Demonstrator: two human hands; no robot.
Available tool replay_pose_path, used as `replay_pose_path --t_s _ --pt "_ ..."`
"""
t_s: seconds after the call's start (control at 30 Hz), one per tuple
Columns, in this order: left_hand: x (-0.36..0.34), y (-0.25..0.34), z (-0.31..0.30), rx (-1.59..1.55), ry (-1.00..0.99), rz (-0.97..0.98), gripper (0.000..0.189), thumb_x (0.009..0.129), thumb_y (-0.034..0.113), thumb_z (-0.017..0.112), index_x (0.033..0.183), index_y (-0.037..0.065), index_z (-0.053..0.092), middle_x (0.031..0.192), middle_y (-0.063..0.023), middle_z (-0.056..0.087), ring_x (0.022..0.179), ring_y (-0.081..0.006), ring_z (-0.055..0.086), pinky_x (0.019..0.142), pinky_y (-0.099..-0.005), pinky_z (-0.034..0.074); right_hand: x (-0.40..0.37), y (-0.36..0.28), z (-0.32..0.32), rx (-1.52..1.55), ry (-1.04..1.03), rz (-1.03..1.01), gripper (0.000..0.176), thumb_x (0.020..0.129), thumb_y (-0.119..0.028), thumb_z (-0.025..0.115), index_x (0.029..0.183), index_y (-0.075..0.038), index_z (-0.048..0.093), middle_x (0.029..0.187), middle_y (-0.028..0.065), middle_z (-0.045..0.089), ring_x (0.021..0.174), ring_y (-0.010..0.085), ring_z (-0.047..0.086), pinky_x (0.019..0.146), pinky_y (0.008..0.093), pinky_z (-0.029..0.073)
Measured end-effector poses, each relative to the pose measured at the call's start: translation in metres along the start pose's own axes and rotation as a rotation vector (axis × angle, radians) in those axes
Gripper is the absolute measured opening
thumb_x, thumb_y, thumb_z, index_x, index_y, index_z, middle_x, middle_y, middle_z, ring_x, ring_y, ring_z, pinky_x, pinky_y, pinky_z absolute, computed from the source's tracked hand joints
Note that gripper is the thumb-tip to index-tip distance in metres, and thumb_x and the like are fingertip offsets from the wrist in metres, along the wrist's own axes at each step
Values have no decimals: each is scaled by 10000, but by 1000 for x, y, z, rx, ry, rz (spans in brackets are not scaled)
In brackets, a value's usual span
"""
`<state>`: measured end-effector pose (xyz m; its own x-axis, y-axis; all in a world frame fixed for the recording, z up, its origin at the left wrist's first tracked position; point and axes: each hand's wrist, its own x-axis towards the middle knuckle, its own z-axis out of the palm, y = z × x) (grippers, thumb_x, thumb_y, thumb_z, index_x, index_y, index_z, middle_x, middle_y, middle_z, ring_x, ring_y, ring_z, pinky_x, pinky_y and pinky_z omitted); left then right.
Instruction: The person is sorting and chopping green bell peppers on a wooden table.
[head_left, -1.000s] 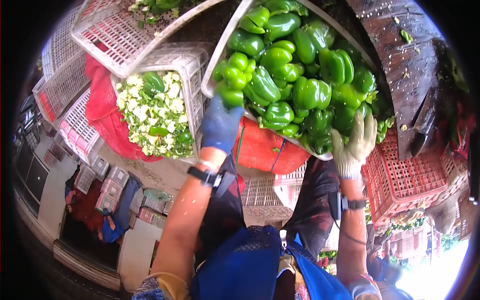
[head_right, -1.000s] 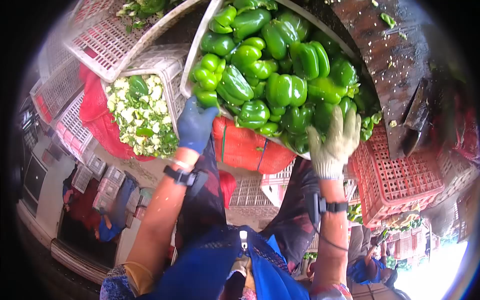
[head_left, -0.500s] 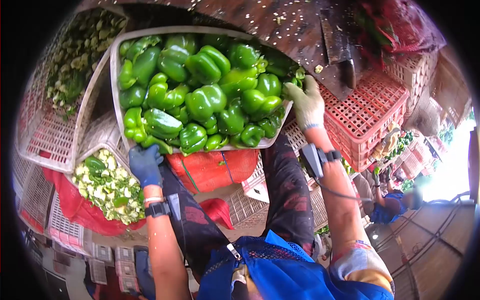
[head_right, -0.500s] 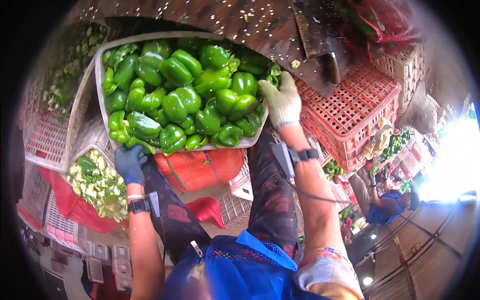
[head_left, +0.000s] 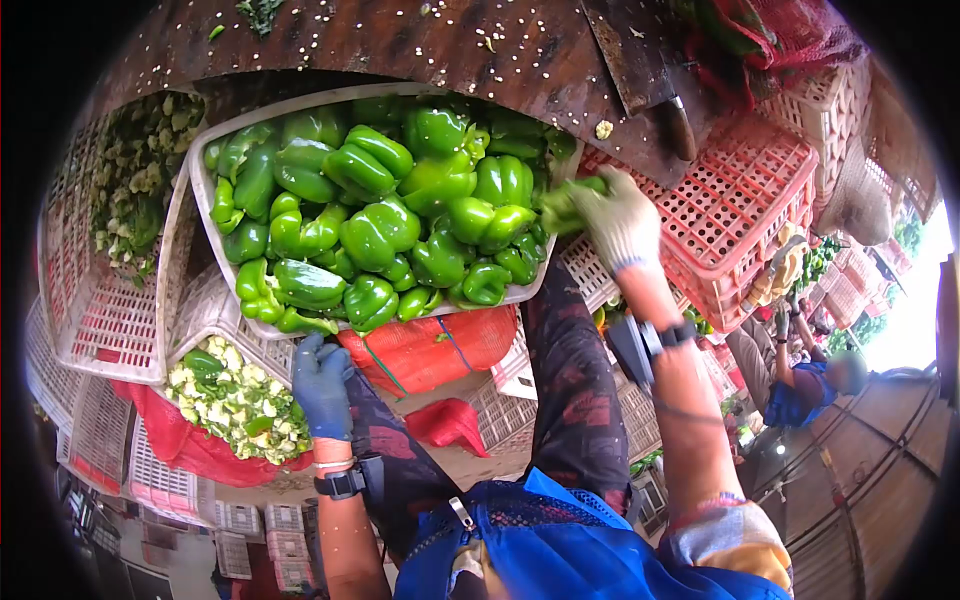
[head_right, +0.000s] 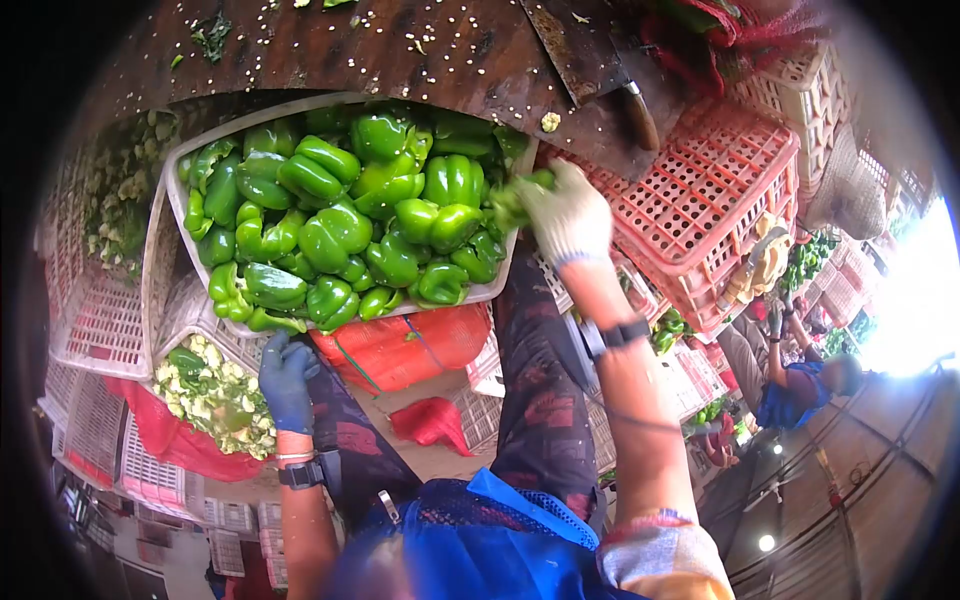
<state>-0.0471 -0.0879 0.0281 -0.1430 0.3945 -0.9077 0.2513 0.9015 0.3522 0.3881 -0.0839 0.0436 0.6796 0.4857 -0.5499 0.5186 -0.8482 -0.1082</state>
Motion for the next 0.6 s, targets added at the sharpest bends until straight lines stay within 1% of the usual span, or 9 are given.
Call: replay_pose_path --t_s 0.03,0.1,0.17,0.23,0.27,0.3,0.4,0.43,0.6 --pt "0 3 6 -7 6 11 490 901 8 632 1377 -39 525 1027 -61 635 833 -120 618 709 -268 556 15 -23 1 -52 -165 71 597 801 -522 728 1097 -7 677 995 268 722 982 422 705 867 456 551" --pt "-4 12 20 -19 29 39 489 891 -24 654 1367 -45 542 1026 -46 614 850 -107 583 719 -259 533 29 -23 37 63 -157 144 598 792 -552 729 1033 -9 667 954 279 719 945 446 700 846 469 546" --pt "-13 22 25 -37 27 52 469 893 -25 648 1352 -58 553 1059 -75 626 880 -125 594 737 -270 540 7 -25 26 421 -161 216 495 794 -401 765 1091 -15 677 972 246 729 941 333 732 847 403 561" --pt "-16 28 31 -41 20 39 457 895 -24 646 1343 -58 561 1073 -86 634 893 -131 599 739 -278 544 -15 -6 32 366 95 -33 471 787 -299 779 1163 -33 683 1046 206 732 970 272 730 876 371 560" --pt "-15 27 33 -27 8 59 450 895 -23 646 1337 -56 567 1073 -89 637 895 -134 602 742 -280 546 -15 -4 36 424 41 -25 509 774 -261 787 1226 -51 680 1084 172 728 981 285 725 906 375 556" --pt "-14 26 32 -9 -5 80 443 896 -21 645 1332 -54 572 1074 -93 640 896 -137 605 745 -283 547 -9 -5 43 225 93 -132 463 802 -308 774 1178 -53 689 1104 187 718 1001 326 716 895 408 559" --pt "-10 29 39 -16 -11 125 429 894 -21 646 1318 -48 585 1065 -97 645 895 -141 611 752 -284 549 37 -47 57 -300 -121 -156 342 889 -389 667 1034 -87 737 1016 197 735 933 401 713 811 479 574" --pt "-10 31 40 -25 -6 135 426 893 -21 647 1314 -46 589 1061 -97 646 894 -142 612 754 -284 549 47 -49 64 -362 -151 -208 422 891 -442 610 960 -47 742 943 245 717 910 434 702 816 498 564" --pt "-14 53 53 28 -55 195 467 892 -12 632 1350 -52 551 1068 -104 636 855 -148 620 729 -284 555 42 -43 42 -159 -167 -164 440 888 -451 643 941 -24 734 954 268 704 943 434 691 863 496 543"
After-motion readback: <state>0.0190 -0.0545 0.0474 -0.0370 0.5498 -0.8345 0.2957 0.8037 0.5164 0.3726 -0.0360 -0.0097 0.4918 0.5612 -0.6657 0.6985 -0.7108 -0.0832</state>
